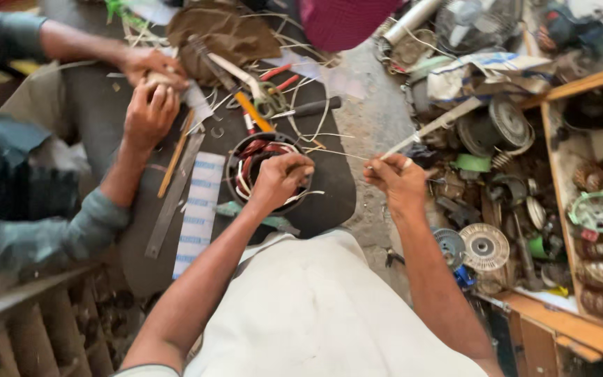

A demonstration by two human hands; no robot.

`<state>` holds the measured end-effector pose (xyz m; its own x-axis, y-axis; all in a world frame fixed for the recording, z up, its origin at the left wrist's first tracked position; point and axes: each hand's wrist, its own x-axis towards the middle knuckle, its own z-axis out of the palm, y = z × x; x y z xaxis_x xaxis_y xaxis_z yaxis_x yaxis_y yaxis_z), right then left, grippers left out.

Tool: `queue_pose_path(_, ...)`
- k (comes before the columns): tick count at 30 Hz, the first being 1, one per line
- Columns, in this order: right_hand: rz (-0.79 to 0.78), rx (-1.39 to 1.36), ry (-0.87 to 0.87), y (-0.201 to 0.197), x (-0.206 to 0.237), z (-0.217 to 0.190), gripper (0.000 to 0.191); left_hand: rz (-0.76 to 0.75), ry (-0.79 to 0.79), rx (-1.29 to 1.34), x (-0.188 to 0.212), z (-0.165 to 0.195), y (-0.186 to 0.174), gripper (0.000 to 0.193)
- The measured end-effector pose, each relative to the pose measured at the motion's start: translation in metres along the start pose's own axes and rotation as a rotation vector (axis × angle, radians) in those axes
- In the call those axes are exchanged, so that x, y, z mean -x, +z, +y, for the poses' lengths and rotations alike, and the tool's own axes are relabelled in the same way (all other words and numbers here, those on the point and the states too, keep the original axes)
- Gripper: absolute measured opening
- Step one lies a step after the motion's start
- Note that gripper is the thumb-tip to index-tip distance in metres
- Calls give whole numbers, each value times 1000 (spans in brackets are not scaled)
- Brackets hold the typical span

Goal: The person works on a motor stator, stripping wire insulation with a knife and tying the ends with white string. They use pliers to adjust the copper windings and continue securing the connections.

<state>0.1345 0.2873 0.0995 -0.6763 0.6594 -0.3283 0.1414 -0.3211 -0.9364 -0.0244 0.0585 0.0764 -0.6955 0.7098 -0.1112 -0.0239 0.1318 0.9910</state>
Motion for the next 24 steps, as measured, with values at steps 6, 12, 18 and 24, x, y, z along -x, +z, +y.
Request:
queue_pose_path(6, -103, -14, 40, 50, -11, -20, 13, 52, 44, 186, -11, 23, 2, 18)
queue_pose_path(12, -198, -37, 87, 85, -31, -42, 12, 46, 24, 162, -7, 53, -8, 15)
queue_pose_path(18, -249, -18, 140, 106, -30, -54, 9, 79, 121, 92, -7, 61, -20, 17)
queue_pose_path(24, -236, 53, 51, 116, -22, -61, 9, 83, 140, 92, -6, 61, -23, 18)
